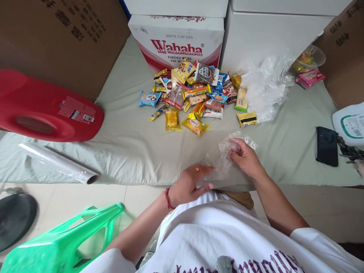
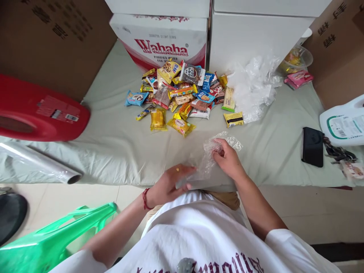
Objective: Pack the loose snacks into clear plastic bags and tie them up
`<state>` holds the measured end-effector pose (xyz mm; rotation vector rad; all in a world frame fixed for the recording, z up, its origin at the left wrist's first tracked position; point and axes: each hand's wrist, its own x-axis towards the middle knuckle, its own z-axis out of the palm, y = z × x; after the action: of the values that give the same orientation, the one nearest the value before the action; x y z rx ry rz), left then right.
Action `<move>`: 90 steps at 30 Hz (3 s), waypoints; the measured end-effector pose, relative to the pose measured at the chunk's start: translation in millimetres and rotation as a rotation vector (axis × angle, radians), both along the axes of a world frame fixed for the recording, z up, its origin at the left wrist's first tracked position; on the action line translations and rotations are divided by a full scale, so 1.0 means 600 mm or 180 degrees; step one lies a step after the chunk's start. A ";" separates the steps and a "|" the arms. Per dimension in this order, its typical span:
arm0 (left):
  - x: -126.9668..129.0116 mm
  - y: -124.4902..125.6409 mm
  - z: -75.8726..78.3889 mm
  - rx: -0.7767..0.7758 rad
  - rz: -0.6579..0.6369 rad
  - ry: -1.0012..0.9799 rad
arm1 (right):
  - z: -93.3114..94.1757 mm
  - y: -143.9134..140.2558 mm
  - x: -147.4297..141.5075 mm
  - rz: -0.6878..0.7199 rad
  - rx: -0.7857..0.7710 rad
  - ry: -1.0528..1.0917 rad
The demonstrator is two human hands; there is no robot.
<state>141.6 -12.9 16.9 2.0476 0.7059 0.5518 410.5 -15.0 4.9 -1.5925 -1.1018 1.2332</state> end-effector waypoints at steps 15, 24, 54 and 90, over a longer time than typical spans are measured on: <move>0.074 0.093 -0.015 -0.2353 0.1750 -0.0413 | 0.031 -0.014 -0.006 -0.0002 0.0703 -0.0051; 0.062 0.084 -0.022 -0.2133 0.2527 -0.0974 | 0.054 -0.089 0.104 0.0339 0.0820 -0.0667; -0.055 -0.021 0.073 0.1255 0.2888 0.0119 | -0.016 0.040 -0.029 0.0027 -0.0223 0.0030; -0.033 0.063 -0.056 0.1245 0.1602 0.2407 | 0.010 0.103 0.101 -0.0492 -0.0073 0.0200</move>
<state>121.7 24.7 -16.9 2.4585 1.6990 0.1669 471.2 46.5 11.2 -1.6132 -0.9104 1.1883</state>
